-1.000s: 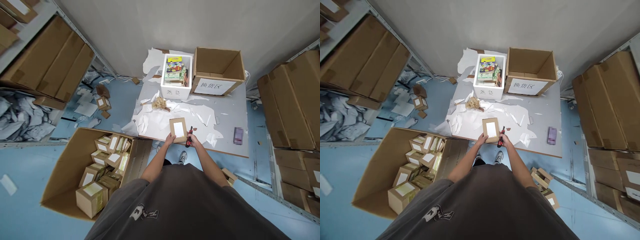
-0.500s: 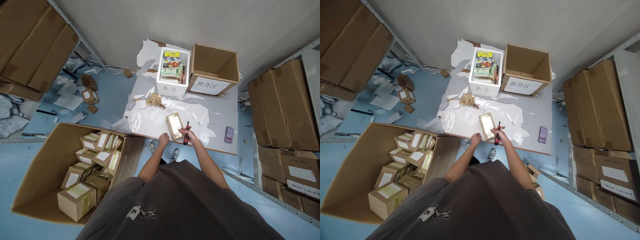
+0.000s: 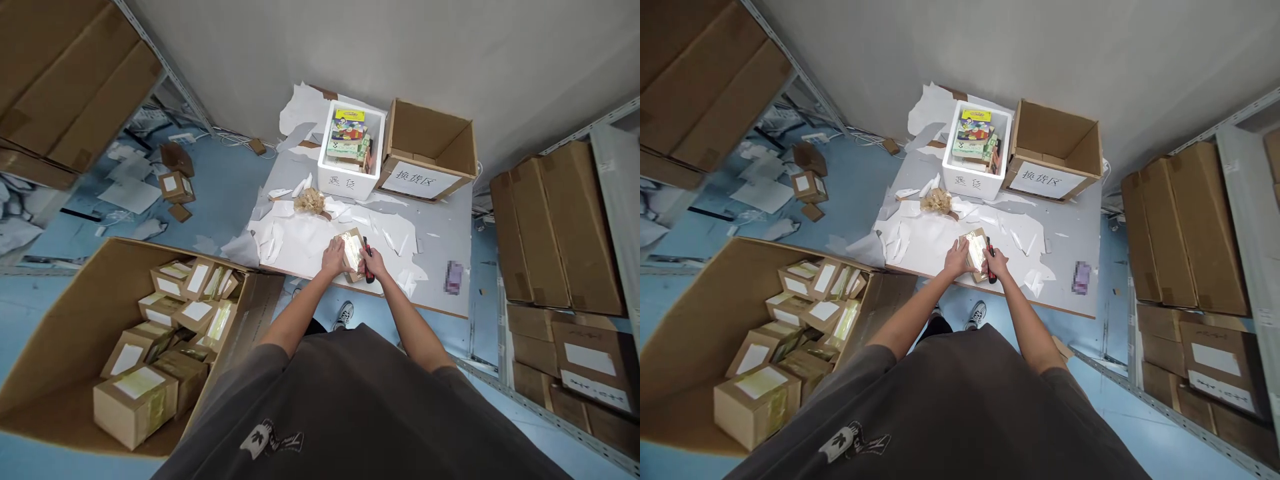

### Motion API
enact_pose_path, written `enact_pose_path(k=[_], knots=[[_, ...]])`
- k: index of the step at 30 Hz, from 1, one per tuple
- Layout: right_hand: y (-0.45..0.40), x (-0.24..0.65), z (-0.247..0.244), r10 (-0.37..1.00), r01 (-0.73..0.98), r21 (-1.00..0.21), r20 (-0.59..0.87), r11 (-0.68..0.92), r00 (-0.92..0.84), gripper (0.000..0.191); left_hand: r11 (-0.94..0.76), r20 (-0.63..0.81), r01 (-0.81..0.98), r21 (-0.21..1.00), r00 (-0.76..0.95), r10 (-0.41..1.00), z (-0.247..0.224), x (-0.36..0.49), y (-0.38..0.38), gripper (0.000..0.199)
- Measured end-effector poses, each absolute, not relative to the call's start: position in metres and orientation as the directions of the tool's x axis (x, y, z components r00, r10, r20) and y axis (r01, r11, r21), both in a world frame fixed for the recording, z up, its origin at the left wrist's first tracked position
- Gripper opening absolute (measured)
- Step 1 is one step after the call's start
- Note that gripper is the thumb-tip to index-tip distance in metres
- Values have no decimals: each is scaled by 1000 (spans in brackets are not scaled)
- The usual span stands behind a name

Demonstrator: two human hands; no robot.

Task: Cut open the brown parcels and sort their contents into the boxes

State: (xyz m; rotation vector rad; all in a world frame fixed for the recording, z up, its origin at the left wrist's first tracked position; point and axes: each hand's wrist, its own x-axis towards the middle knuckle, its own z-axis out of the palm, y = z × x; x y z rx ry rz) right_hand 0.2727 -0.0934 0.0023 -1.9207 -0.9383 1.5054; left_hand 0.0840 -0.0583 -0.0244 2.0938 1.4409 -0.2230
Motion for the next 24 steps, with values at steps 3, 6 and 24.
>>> enact_pose_path(k=[3, 6, 24], knots=[[-64, 261, 3, 801, 485, -667, -583, -565, 131, 30, -249, -426, 902, 354, 392, 815, -23, 92, -62, 136], [-38, 250, 5, 793, 750, -469, -597, -466, 119, 33, -274, -419, 898, 345, 409, 810, -21, 95, -61, 135], [-9, 233, 11, 695, 946, -156, -713, -285, 92, 49, -239, -380, 873, 425, 412, 828, -32, 90, -58, 142]])
